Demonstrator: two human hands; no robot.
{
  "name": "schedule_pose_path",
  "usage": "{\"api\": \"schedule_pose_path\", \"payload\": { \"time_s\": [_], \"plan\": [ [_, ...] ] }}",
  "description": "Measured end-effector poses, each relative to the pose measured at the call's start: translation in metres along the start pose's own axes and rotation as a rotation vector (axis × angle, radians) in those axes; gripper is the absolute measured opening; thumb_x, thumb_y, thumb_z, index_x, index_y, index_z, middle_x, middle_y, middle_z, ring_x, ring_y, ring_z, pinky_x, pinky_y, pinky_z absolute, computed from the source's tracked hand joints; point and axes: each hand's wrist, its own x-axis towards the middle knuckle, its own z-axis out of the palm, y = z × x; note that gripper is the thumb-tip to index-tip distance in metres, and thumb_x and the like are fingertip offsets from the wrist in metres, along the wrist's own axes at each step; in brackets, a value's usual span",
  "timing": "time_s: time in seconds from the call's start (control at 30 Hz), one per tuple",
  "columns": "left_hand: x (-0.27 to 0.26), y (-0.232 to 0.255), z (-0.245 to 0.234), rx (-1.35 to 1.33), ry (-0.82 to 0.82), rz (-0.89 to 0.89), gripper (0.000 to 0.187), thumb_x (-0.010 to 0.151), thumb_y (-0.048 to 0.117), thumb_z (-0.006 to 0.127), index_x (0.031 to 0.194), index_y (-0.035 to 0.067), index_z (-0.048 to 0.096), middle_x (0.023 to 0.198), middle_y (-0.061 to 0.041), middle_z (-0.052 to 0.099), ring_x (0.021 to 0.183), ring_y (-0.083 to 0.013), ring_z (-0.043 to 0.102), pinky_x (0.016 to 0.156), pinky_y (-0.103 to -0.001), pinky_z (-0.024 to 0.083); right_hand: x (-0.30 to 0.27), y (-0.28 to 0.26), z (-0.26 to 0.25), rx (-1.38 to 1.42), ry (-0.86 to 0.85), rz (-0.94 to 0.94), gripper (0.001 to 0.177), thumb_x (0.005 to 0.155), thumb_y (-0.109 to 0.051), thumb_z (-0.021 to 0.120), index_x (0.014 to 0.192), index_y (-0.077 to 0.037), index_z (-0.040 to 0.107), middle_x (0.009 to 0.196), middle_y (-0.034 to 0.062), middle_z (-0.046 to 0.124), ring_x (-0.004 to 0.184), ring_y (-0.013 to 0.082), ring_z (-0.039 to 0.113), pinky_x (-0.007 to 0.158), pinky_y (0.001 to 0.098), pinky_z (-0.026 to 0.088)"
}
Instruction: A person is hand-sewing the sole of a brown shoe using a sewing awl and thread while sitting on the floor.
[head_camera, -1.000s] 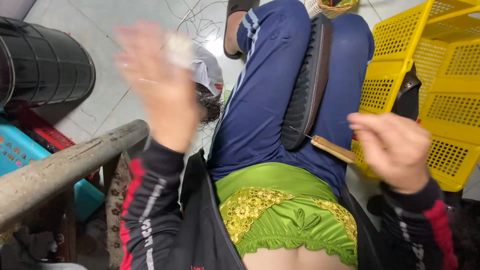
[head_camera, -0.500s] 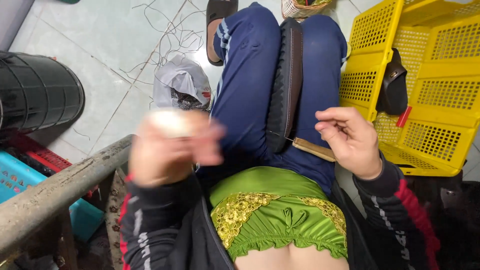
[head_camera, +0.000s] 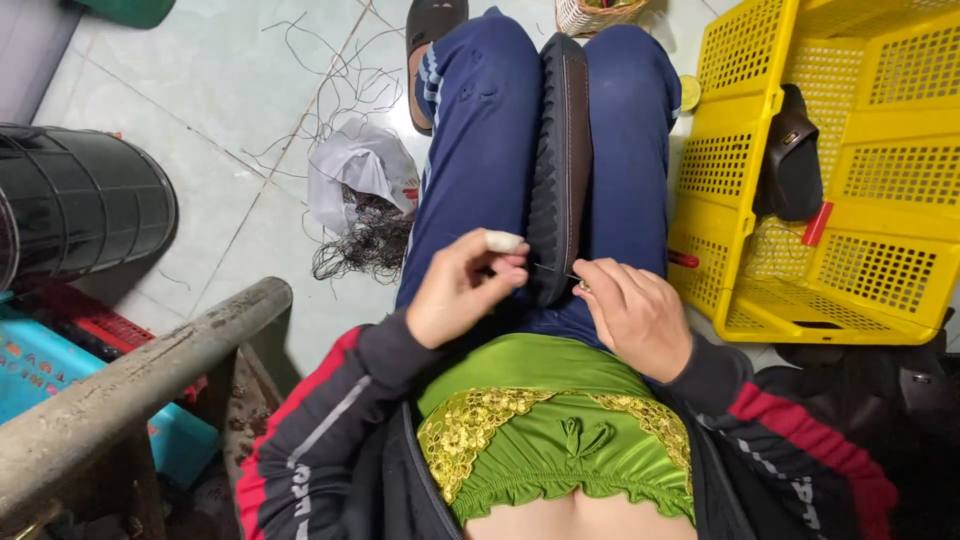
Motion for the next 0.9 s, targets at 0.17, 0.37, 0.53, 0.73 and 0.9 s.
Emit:
{"api": "schedule_pose_path", "payload": {
  "time_s": [0.17, 0.37, 0.53, 0.73, 0.9],
  "plan": [
    [0.004, -0.030, 0.028, -0.106, 0.035, -0.246, 0.029, 0.072, 0.001, 0.079, 0.097, -0.005, 0.065, 0.077, -0.012, 0.065, 0.060, -0.0129, 0.066, 0.036, -0.018, 0.052, -0.006, 0.010, 0.000, 0.065, 0.203, -0.083, 0.033, 0.086, -0.011, 0.069, 0.118, -0.006, 0.065, 0.093, 0.0076, 0.063, 0.068, 0.0223, 0.062, 0.056, 0.0310, 0.049],
    [0.005, 0.000, 0.028, 0.236, -0.017, -0.048, 0.017, 0.078, 0.016, 0.077, 0.082, 0.005, 0.065, 0.063, -0.007, 0.057, 0.056, -0.0232, 0.064, 0.046, -0.028, 0.050, -0.011, 0.017, -0.030, 0.058, -0.042, -0.020, 0.035, 0.094, -0.010, 0.047, 0.126, -0.016, 0.061, 0.071, 0.0053, 0.051, 0.051, 0.0262, 0.055, 0.047, 0.0356, 0.046],
    [0.008, 0.033, 0.023, 0.275, 0.007, 0.105, 0.018, 0.087, 0.004, 0.065, 0.104, 0.003, 0.060, 0.112, -0.011, 0.055, 0.066, -0.0171, 0.059, 0.053, -0.024, 0.049, -0.083, 0.123, -0.070, -0.596, -0.010, -0.065, 0.023, 0.089, 0.006, 0.056, 0.109, 0.000, 0.066, 0.098, 0.0114, 0.061, 0.078, 0.0232, 0.056, 0.070, 0.0307, 0.049],
    [0.010, 0.032, 0.025, 0.270, -0.044, 0.072, 0.038, 0.081, 0.000, 0.068, 0.116, 0.001, 0.054, 0.090, -0.004, 0.055, 0.057, -0.0087, 0.046, 0.054, -0.019, 0.041, -0.234, 0.289, -0.080, -0.019, 0.046, 0.778, 0.042, 0.113, 0.001, 0.036, 0.153, 0.016, 0.035, 0.117, 0.0356, 0.056, 0.086, 0.0421, 0.058, 0.062, 0.0448, 0.050],
    [0.009, 0.041, 0.020, 0.354, -0.083, 0.120, 0.038, 0.082, -0.001, 0.066, 0.117, 0.000, 0.052, 0.093, -0.006, 0.053, 0.062, -0.0124, 0.048, 0.058, -0.022, 0.043, -0.084, 0.071, -0.096, -0.175, -0.456, 0.813, 0.039, 0.092, -0.019, 0.048, 0.130, -0.011, 0.055, 0.106, 0.0183, 0.068, 0.084, 0.0414, 0.066, 0.070, 0.0485, 0.053]
  ]
}}
